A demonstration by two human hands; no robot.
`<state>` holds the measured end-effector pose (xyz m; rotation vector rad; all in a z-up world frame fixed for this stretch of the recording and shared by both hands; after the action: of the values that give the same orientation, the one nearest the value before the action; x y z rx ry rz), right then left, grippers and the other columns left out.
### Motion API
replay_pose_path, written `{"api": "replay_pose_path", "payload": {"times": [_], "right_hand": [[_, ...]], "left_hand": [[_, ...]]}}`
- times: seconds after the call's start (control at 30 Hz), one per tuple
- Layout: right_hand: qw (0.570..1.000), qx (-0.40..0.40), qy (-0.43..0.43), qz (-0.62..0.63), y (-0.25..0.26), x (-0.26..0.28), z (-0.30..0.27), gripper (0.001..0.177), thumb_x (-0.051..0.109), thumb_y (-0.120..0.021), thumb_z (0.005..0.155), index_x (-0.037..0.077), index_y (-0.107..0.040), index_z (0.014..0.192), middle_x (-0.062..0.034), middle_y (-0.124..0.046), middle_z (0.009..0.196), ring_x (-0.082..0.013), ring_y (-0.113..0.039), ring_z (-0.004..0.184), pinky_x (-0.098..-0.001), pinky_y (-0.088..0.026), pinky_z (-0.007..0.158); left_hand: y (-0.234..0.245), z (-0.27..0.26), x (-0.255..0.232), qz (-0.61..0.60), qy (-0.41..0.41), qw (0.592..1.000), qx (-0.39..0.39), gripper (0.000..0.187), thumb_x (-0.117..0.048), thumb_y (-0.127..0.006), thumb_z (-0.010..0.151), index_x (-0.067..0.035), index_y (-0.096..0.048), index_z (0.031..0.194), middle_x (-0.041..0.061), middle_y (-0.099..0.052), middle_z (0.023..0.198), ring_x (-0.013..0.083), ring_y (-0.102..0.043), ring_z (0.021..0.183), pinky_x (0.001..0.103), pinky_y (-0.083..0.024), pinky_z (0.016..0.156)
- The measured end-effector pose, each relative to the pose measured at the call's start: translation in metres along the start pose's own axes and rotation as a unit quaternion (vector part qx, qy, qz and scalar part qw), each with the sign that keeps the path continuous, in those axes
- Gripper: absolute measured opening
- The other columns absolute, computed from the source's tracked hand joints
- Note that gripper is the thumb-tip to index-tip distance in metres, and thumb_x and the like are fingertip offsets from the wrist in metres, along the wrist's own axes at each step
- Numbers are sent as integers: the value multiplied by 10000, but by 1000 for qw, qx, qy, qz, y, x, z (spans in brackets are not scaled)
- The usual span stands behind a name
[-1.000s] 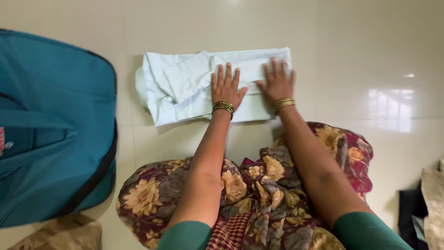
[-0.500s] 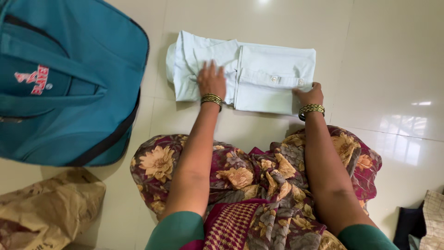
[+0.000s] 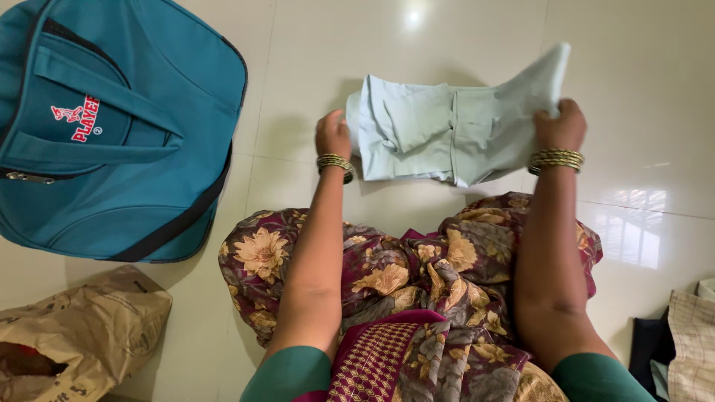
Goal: The person folds a light blue shirt by hand on the tiled floor, smoothing the fabric and bringing the sleeves inward before folding the body of the shirt into a square.
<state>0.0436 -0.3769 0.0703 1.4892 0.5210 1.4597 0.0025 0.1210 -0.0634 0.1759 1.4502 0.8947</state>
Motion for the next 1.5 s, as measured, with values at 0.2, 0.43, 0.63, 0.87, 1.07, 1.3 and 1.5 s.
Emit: {"api": "replay_pose_path", "payload": {"times": [0.2, 0.43, 0.63, 0.87, 1.07, 1.3, 1.5], "right_hand": [[992, 110, 44, 42, -89, 157, -81, 344, 161, -590, 949, 132, -670, 1282, -186, -721, 1063, -372, -690, 928, -503, -533, 784], [923, 322, 212, -2, -125, 257, -206, 650, 359, -740, 910, 211, -444, 1470, -163, -440, 1495, -395, -469, 1328, -569, -415, 1012], [892, 427, 96, -117, -110, 166, -229, 656, 312, -692, 929, 225, -439, 1528, -193, -405, 1540, -396, -505, 1335, -484, -493, 1070], [944, 270, 117, -152, -192, 21, -140, 678, 219, -686, 905, 25, -435, 1504, -342, -433, 1457, -480, -425, 1361, -477, -368, 1141], [992, 98, 77, 21, -139, -43, -107, 586, 205, -744, 935, -6, -526, 1436, -265, -576, 1425, -408, -510, 1350, -481, -455, 1123], [904, 315, -247, 152, -104, 18, -159, 569, 415, -775, 881, -19, -557, 1176, -209, -695, 968, -205, -679, 675, -337, -575, 530], [900, 325, -246, 157, -77, 42, -165, 552, 380, -842, 821, -18, -581, 1098, -192, -693, 891, -194, -656, 613, -334, -570, 513]], "left_hand": [[-45, -14, 79, -272, 379, 879, 96, 344, -341, -547, 1024, -49, -563, 1205, 136, -572, 1083, 328, -572, 927, 496, -473, 781], [-42, -10, 72, -141, 262, 949, 104, 591, -546, -435, 1082, -20, -663, 1227, 199, -715, 1204, 359, -678, 1098, 462, -513, 970], [-5, -23, 1, -29, 295, 950, 98, 838, -240, -763, 811, -82, -288, 1483, 252, -619, 1279, 388, -642, 1138, 450, -518, 974], [0, -84, -67, 13, 343, 831, 437, 564, -152, -753, 841, -63, -520, 1348, 195, -730, 1062, 336, -736, 1008, 491, -548, 893], [25, -51, -5, 209, 202, 909, 300, 249, -219, -700, 917, -79, -769, 1111, 157, -737, 1078, 319, -706, 992, 419, -570, 878], [-14, -39, 13, -36, 158, 967, 196, 401, -310, -873, 752, -56, -731, 1028, 94, -767, 988, 206, -725, 894, 357, -568, 826], [2, -49, 3, -28, 231, 929, 288, 346, -276, -891, 740, -40, -711, 919, 69, -750, 862, 172, -672, 736, 344, -574, 719]]}}
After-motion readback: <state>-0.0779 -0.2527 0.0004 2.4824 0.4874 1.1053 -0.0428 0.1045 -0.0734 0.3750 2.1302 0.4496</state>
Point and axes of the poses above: each hand's wrist, its own z-axis towards the middle knuckle, its own y-axis out of the back of the hand, x = y × z, the point moved 5 cm from there along z, towards the middle knuckle
